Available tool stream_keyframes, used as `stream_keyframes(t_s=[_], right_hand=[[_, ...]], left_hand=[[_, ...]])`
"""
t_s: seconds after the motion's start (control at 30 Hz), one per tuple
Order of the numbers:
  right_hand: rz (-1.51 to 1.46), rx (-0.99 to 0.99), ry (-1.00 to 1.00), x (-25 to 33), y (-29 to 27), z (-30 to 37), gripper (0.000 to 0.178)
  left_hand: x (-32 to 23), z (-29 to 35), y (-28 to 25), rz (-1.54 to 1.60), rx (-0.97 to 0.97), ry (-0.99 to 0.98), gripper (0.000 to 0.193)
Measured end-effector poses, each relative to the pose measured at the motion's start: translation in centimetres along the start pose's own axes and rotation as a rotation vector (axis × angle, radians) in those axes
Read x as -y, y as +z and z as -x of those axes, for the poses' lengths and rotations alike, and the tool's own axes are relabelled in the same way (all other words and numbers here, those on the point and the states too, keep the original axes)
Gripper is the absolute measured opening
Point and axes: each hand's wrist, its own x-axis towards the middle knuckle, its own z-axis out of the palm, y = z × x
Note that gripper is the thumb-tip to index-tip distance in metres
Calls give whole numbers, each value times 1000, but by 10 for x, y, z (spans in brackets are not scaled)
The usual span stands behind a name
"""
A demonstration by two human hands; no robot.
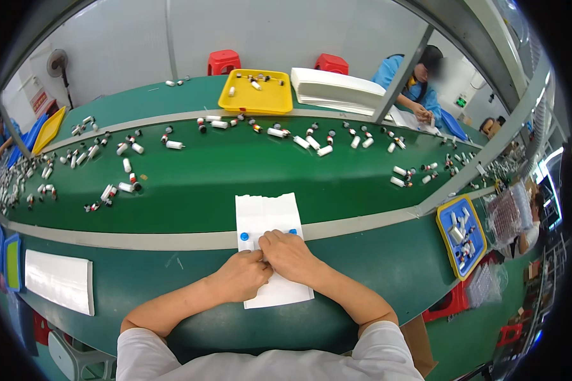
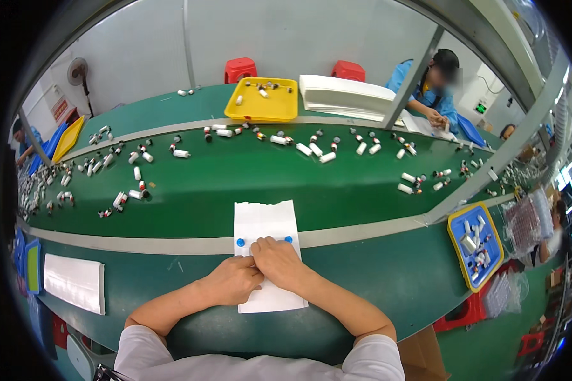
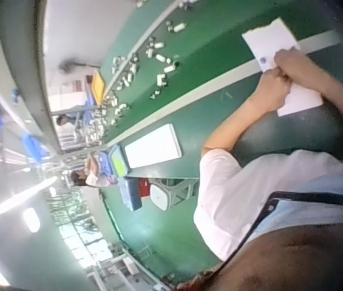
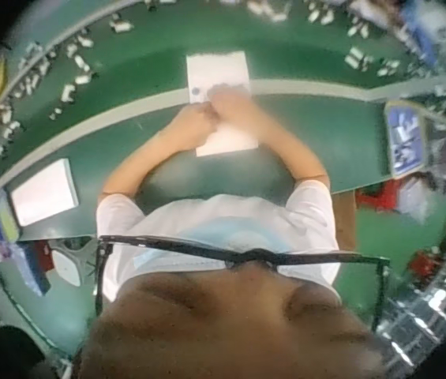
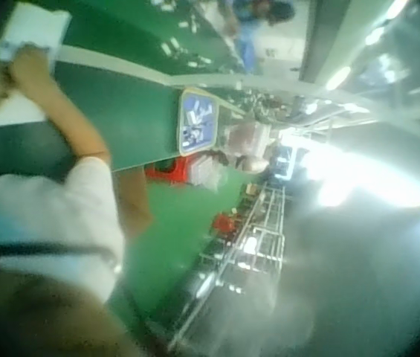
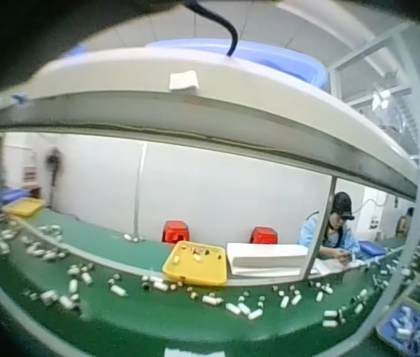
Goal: The person is assembling small electronic components into a white jig or fixture on a factory assembly line.
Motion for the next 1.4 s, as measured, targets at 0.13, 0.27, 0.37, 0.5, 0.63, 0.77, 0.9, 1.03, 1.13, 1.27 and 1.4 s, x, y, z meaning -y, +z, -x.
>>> stream_keyframes(t_s=[0.13, 0.27, 0.37, 0.5, 0.63, 0.77, 0.9, 1.03, 1.13, 1.27, 1.4], right_hand=[[-95, 28, -20, -7, -10, -1, 16], [-129, -5, -15, -16, -3, 1, 14], [-133, -110, -57, -20, -10, -1, 11], [-98, 1, -7, -24, -14, 4, 12], [-187, 116, 23, -20, -24, 2, 11], [-329, 167, 143, -29, -22, 1, 14], [-436, 109, 215, -43, -16, 3, 13], [-526, -156, 346, -57, -18, -1, 13], [-725, -403, 393, -94, -14, 0, 35], [-607, -591, 520, -151, -58, -1, 92], [342, -444, 792, -249, -65, 39, 100]], left_hand=[[-6, -2, -2, -24, -4, -3, 18], [-6, -4, 0, -56, 47, -9, 26], [-5, -7, 2, -57, 28, -8, 32], [-7, -8, 6, -63, -7, 10, 30], [-10, -8, 2, -29, 42, -44, 25], [-13, -8, 4, -51, 30, -9, 22], [-15, -15, 7, -77, 19, 22, 24], [-15, -19, 1, -43, 45, 44, 24], [-14, -21, 4, -73, 26, 51, 24], [-13, -17, 5, -139, 32, 17, 24], [-13, -19, 5, -58, 32, 8, 27]])
